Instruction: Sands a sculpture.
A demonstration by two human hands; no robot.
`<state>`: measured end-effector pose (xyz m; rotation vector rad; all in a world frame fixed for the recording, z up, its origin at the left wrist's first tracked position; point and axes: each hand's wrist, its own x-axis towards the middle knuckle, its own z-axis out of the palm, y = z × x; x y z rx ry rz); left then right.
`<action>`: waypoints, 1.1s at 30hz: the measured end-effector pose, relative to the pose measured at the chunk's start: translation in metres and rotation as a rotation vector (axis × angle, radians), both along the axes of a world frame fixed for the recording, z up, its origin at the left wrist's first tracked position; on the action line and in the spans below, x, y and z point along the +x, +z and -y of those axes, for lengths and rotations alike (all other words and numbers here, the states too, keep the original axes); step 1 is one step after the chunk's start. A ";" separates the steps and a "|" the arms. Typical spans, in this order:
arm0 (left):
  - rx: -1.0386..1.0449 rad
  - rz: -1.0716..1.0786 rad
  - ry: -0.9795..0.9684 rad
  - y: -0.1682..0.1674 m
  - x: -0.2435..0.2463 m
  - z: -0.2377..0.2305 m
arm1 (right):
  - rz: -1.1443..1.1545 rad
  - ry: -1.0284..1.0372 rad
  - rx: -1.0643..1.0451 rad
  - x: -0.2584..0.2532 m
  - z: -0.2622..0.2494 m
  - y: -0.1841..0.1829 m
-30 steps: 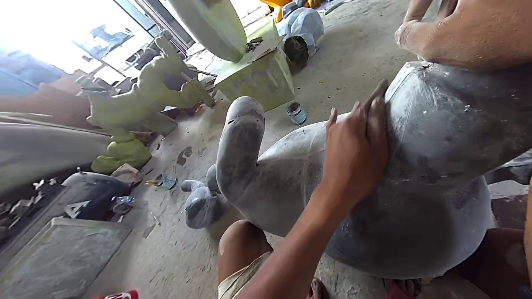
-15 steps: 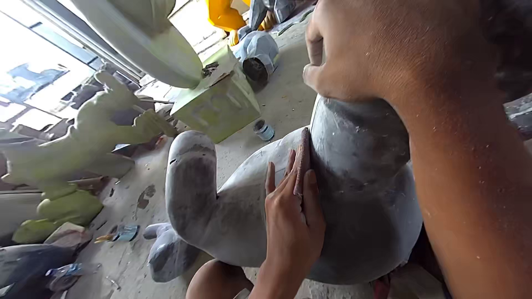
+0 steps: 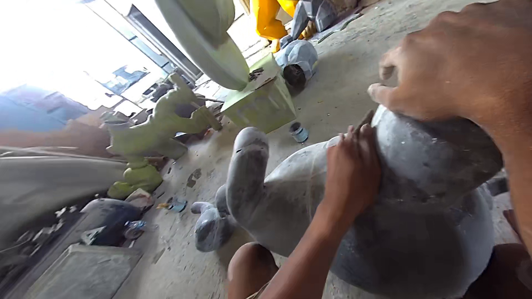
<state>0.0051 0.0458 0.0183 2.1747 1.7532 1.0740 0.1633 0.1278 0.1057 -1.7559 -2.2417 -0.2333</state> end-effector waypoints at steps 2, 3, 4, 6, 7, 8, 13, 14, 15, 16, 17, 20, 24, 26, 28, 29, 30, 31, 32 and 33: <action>0.012 -0.011 -0.034 -0.002 -0.002 0.010 | 0.014 0.008 -0.005 -0.002 -0.003 0.001; 0.022 -0.017 -0.055 -0.009 -0.003 0.022 | 0.019 0.009 -0.021 -0.002 0.005 0.002; 0.073 0.001 -0.058 -0.020 -0.003 0.033 | 0.008 0.014 -0.034 -0.002 0.016 0.004; 0.147 0.030 -0.042 -0.032 0.000 0.039 | 0.012 0.018 0.024 0.001 0.025 -0.001; 0.125 0.024 -0.045 -0.029 0.002 0.032 | 0.015 0.021 0.049 0.002 0.025 -0.003; 0.085 0.029 -0.047 -0.021 0.003 0.020 | 0.020 0.025 0.049 0.002 0.027 -0.003; 0.042 0.038 -0.067 -0.015 -0.002 0.016 | 0.003 -0.024 -0.017 -0.006 0.029 0.011; 0.080 0.034 -0.064 -0.024 -0.005 0.029 | 0.004 -0.018 0.001 -0.005 0.030 0.010; 0.125 0.035 -0.063 -0.031 -0.007 0.037 | 0.011 -0.016 0.025 -0.005 0.030 0.009; 0.152 0.030 -0.064 -0.034 -0.008 0.038 | 0.032 -0.018 0.056 -0.004 0.027 0.007; 0.148 0.012 -0.055 -0.030 -0.005 0.031 | 0.059 -0.030 0.080 -0.003 0.022 0.006; 0.030 0.004 0.009 -0.009 0.002 0.002 | 0.053 -0.013 0.073 -0.005 0.032 0.006; 0.040 0.026 -0.008 -0.019 -0.005 0.031 | 0.081 -0.020 0.057 -0.006 0.023 0.012; 0.129 0.050 -0.029 -0.033 -0.007 0.042 | 0.080 -0.030 0.109 -0.005 0.020 0.008; 0.118 0.004 -0.001 -0.025 -0.004 0.030 | 0.081 -0.039 0.142 -0.004 0.019 0.005; 0.068 -0.013 0.016 -0.016 -0.001 0.018 | 0.076 -0.031 0.147 -0.005 0.018 0.005; 0.025 -0.002 0.035 -0.009 0.002 0.008 | 0.072 -0.028 0.128 -0.006 0.018 0.006; 0.011 0.021 0.054 -0.008 0.005 0.003 | 0.063 -0.029 0.093 -0.007 0.020 0.007; -0.003 0.025 0.066 -0.008 0.006 0.006 | 0.041 -0.026 0.074 -0.007 0.024 0.008; -0.002 0.019 0.072 -0.012 0.004 0.018 | 0.000 -0.008 0.063 -0.006 0.030 0.009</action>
